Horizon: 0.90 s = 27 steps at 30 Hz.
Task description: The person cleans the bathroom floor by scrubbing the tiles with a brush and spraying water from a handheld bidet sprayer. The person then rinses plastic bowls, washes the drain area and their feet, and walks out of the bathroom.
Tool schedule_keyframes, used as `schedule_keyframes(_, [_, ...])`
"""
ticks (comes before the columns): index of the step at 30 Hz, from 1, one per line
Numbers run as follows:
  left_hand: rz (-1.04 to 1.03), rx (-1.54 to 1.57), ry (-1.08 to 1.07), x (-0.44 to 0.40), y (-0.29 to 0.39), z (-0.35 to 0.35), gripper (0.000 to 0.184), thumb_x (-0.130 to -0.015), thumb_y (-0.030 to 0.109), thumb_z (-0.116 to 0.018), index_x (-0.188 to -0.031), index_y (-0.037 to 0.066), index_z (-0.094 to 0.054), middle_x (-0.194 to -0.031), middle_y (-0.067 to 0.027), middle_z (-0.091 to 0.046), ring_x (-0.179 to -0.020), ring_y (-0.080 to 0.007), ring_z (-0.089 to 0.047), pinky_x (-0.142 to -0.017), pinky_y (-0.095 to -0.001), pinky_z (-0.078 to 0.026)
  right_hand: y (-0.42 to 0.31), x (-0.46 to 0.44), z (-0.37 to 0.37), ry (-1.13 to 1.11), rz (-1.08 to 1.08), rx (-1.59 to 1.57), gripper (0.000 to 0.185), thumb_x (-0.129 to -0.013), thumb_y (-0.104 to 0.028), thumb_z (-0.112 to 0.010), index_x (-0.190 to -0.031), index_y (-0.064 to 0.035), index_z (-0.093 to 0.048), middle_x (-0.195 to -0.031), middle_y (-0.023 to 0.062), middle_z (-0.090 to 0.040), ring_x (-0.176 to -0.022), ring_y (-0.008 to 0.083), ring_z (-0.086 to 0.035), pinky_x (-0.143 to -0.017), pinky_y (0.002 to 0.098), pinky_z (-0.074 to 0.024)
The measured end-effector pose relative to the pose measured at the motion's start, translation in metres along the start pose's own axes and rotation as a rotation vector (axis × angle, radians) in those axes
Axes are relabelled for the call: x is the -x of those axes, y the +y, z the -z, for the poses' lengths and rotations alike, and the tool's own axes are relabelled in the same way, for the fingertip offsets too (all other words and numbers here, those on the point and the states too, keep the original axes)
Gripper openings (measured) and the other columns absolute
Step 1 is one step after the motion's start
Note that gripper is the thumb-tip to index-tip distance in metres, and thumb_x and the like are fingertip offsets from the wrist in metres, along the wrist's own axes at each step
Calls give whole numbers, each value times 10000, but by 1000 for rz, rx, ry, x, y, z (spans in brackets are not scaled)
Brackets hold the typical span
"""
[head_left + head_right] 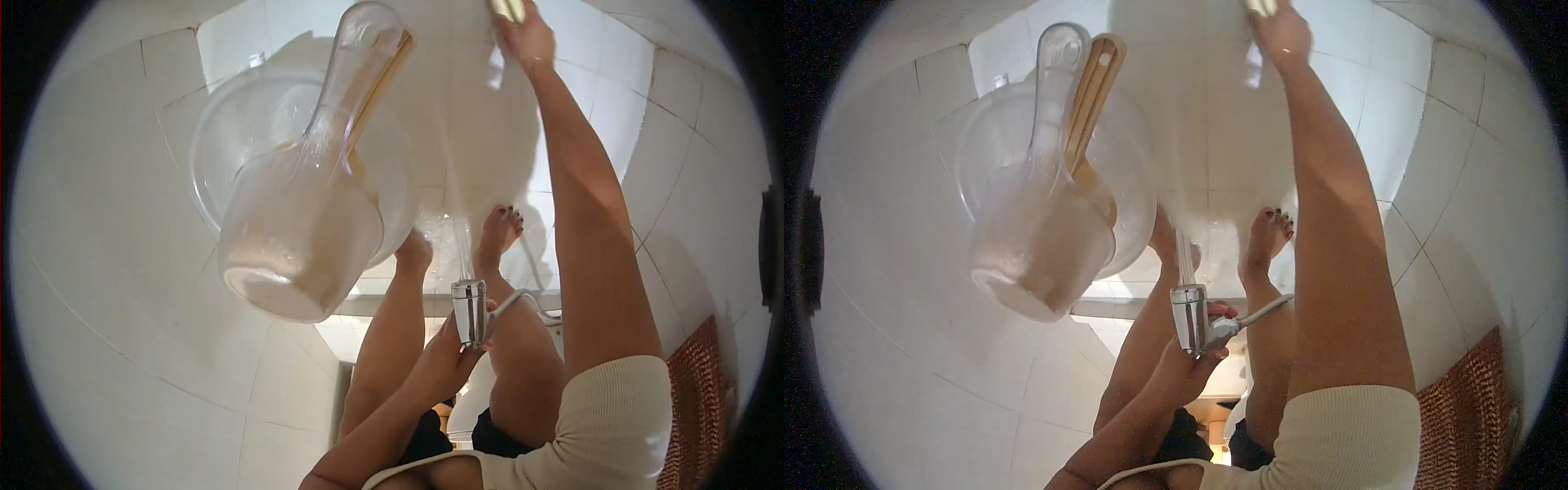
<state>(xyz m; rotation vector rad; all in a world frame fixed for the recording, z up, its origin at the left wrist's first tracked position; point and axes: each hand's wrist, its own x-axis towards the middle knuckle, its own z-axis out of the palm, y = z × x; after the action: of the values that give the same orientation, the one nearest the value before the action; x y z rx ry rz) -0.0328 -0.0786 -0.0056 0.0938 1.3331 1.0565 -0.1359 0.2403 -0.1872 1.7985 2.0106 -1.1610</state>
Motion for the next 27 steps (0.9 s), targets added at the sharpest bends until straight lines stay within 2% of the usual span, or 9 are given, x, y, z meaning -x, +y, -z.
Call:
schedule_keyframes(2, [31, 36, -11, 6, 2, 1, 434, -854, 85, -521, -1253, 42, -355, -1211, -175, -459, -1083, -331, -494, -900, -389, -400, 44, -30, -59, -58, 407, 297, 498, -776, -356, -591, -1231, -192, -470, -1085, 134, -598, -911, 319, -603, -752, 420, -484])
schedule_keyframes(6, [-24, 38, 18, 11, -6, -9, 420, -853, 83, -519, -1240, 36, -361, -1188, -184, -471, -1077, -327, -495, -893, -383, -405, 126, 31, -123, -162, 859, 460, 560, -789, -363, -562, -1282, -148, -409, -1099, 125, -593, -995, 331, -568, -858, 435, -447])
schedule_keyframes(9, [27, 88, 53, 13, -6, -12, 381, -871, 120, -521, -1214, 30, -380, -1162, -166, -494, -1078, -258, -505, -895, -362, -405, 139, 39, -118, -154, 677, 342, 502, -807, -292, -559, -1267, -137, -429, -1130, 95, -581, -1028, 282, -560, -870, 391, -442])
schedule_keyframes(13, [40, 157, 102, 14, -15, -8, 373, -884, 140, -501, -1216, 27, -372, -1172, -183, -491, -1075, -282, -518, -881, -373, -416, 18, 29, -115, -379, 487, 75, 444, -821, -235, -566, -1235, -112, -464, -1087, 92, -590, -985, 234, -571, -834, 342, -455])
schedule_keyframes(16, [40, 181, 119, 15, -13, 2, 387, -879, 137, -503, -1221, 23, -363, -1176, -197, -488, -1069, -320, -524, -874, -379, -420, -49, 44, -132, -528, 941, 994, 490, -779, -211, -624, -1229, -91, -470, -1078, 110, -574, -977, 186, -552, -889, 322, -415])
schedule_keyframes(18, [27, 170, 135, 16, -7, 10, 406, -872, 128, -510, -1231, 18, -356, -1175, -203, -490, -1063, -343, -524, -869, -382, -421, -34, 31, -175, -665, 896, -187, 577, -733, -206, -675, -1245, -72, -446, -1125, 80, -547, -1041, 168, -511, -919, 327, -392])
schedule_keyframes(20, [9, 153, 170, 22, 0, 16, 421, -867, 122, -514, -1239, 15, -350, -1173, -205, -492, -1060, -356, -523, -866, -384, -421, -44, 21, -203, -852, 821, -75, 637, -720, -201, -681, -1272, -52, -401, -1233, 79, -470, -1150, 196, -434, -987, 326, -334])
schedule_keyframes(23, [12, 268, 246, 20, -10, 23, 422, -854, 89, -516, -1238, 16, -356, -1125, -189, -521, -1009, -319, -550, -855, -359, -426, -40, 59, -223, -434, 1325, 12, 539, -736, -170, -647, -1223, -49, -451, -1186, 137, -507, -1091, 267, -483, -923, 347, -391])
schedule_keyframes(27, [-87, 393, 360, 19, 8, 26, 501, -821, 86, -561, -1256, -5, -331, -1049, -225, -514, -985, -374, -522, -814, -411, -418, -24, 108, -256, -706, 1181, -46, 556, -735, -142, -617, -1248, -52, -424, -1240, 146, -477, -1151, 290, -447, -971, 346, -359])
